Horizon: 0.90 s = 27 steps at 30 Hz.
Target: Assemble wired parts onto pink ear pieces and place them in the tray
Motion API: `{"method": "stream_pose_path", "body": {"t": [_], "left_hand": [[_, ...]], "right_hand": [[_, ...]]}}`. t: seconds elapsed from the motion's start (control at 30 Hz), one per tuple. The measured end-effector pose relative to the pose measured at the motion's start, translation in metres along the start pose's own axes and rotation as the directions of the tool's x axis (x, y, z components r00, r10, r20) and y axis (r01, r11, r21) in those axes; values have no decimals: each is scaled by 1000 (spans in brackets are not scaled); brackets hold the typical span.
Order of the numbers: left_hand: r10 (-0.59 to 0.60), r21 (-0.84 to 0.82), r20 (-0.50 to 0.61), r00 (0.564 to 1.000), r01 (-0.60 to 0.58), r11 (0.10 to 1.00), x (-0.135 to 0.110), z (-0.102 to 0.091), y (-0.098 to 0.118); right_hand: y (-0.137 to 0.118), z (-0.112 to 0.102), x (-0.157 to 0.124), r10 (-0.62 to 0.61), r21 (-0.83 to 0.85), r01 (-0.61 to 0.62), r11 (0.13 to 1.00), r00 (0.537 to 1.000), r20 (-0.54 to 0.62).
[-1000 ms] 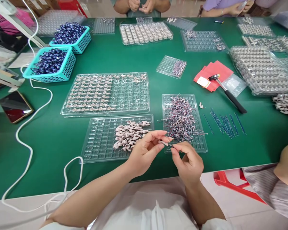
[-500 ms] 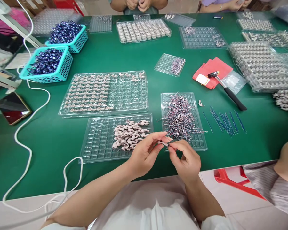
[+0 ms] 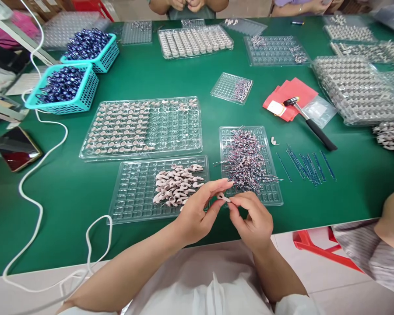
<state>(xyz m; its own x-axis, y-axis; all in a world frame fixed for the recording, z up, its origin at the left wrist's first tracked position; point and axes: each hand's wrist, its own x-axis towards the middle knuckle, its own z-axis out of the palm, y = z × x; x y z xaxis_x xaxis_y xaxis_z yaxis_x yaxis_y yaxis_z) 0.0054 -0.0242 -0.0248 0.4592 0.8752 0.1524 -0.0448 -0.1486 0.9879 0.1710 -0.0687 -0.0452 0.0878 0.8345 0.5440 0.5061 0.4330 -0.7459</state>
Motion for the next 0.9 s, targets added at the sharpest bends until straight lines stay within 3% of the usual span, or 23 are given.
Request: {"method": "stream_pose_path", "body": {"t": [0.2, 0.43, 0.63, 0.9], "left_hand": [[56, 229, 30, 998, -62, 971, 12, -14, 10], [197, 290, 82, 977, -213, 933, 14, -17, 14], [153, 232, 70, 986, -166, 958, 13, -15, 13], [134, 236, 40, 990, -140, 962, 13, -14, 10]], "right_hand": [[-1, -3, 0, -53, -39, 52, 998, 998, -29], [4, -4, -8, 47, 200, -42, 979, 999, -17], [7, -4, -10, 151, 254, -142, 957, 988, -18], [7, -6, -9, 139, 217, -131, 967, 990, -22]]}}
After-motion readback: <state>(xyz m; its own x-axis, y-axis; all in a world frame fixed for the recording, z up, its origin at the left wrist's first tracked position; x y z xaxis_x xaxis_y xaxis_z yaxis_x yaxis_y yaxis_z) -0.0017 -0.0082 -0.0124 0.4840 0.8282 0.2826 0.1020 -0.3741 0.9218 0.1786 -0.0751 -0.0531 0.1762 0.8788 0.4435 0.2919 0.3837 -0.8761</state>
